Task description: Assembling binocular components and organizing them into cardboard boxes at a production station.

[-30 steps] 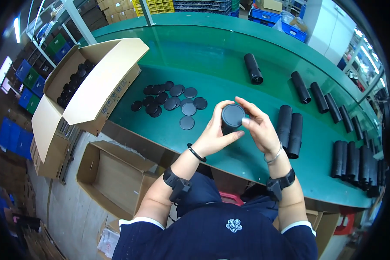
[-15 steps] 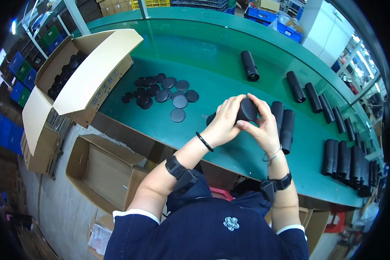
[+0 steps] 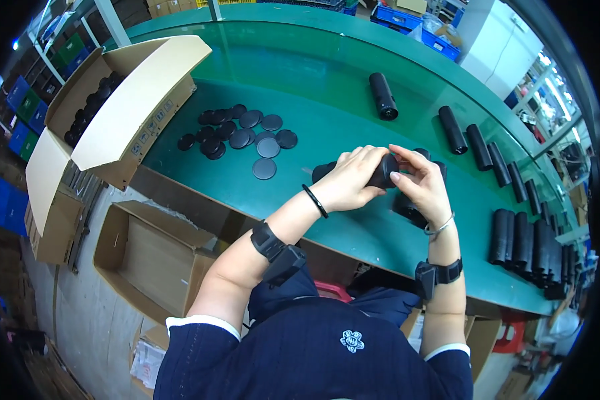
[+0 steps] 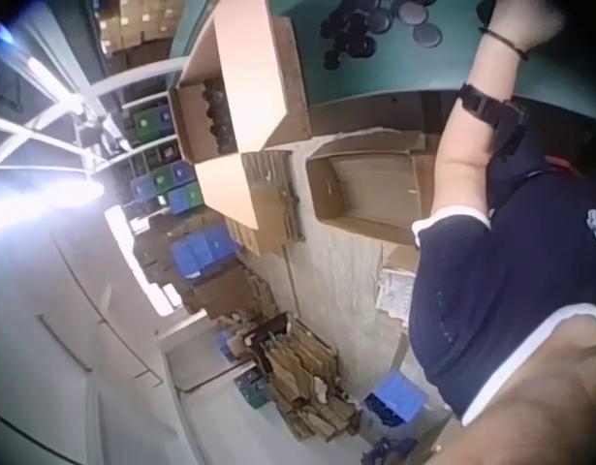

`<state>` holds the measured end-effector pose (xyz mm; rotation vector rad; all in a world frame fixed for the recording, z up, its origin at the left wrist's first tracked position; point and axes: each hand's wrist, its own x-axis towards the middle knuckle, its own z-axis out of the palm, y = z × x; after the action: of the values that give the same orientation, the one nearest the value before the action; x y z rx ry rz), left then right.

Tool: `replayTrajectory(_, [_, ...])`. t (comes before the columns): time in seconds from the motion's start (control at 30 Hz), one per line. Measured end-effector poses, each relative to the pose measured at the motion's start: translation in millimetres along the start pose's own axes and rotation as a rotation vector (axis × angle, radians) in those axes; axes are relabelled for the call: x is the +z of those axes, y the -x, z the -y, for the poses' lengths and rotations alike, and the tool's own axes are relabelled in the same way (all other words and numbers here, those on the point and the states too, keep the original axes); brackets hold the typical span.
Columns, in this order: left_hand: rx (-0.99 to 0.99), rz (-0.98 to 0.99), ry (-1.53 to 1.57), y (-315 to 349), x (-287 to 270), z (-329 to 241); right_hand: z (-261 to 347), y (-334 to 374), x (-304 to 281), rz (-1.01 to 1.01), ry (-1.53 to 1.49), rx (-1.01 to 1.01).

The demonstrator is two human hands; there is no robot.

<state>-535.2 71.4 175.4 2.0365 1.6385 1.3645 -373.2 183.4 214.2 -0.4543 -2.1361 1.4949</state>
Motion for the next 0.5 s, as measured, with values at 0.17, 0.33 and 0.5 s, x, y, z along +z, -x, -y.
replayTrajectory(0.17, [-0.005, -0.139, -0.094, 4.7, 9.1, -5.4, -0.7, 1.1, 3.1, 0.000, -0.104, 0.081])
replayTrajectory(0.33, [-0.263, -0.149, 0.039, 17.6, -8.2, -11.0, 2.5, 3.4, 42.1, 0.013, -0.181, -0.091])
replayTrajectory(0.5, [-0.359, -0.102, 0.736, 37.2, -35.3, -13.4, -7.9, 1.4, 78.9, -0.003, -0.742, 0.004])
